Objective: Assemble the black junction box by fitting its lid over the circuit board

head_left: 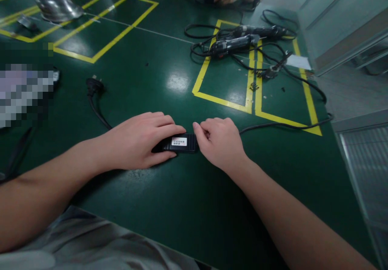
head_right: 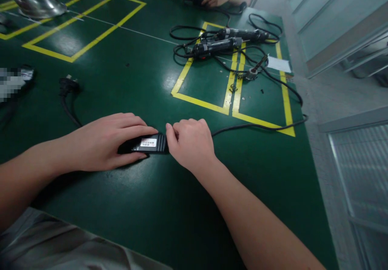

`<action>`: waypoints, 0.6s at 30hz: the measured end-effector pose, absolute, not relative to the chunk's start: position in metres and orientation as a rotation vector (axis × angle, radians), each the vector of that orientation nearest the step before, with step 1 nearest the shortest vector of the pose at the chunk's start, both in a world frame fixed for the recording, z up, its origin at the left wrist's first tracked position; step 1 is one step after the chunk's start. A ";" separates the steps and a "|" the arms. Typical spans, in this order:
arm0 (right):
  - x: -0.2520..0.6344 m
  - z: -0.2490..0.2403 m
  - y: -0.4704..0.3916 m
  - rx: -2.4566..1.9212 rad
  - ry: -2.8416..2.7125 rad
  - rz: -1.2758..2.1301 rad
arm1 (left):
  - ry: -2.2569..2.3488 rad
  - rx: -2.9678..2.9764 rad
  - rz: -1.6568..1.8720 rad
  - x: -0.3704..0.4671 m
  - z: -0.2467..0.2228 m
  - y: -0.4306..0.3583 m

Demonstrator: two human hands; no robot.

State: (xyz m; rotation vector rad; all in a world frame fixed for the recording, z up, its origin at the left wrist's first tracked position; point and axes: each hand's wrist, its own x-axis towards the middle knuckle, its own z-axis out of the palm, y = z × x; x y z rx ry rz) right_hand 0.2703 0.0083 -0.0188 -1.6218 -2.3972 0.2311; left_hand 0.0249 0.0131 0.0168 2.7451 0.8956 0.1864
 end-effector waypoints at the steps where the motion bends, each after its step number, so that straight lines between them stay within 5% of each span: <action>1: 0.270 -0.019 0.008 -1.622 -2.398 0.234 | 0.897 2.745 0.187 0.025 0.017 0.013; 18: 0.270 -0.016 0.008 -1.640 -2.392 0.292 | 0.885 2.751 0.191 0.025 0.017 0.013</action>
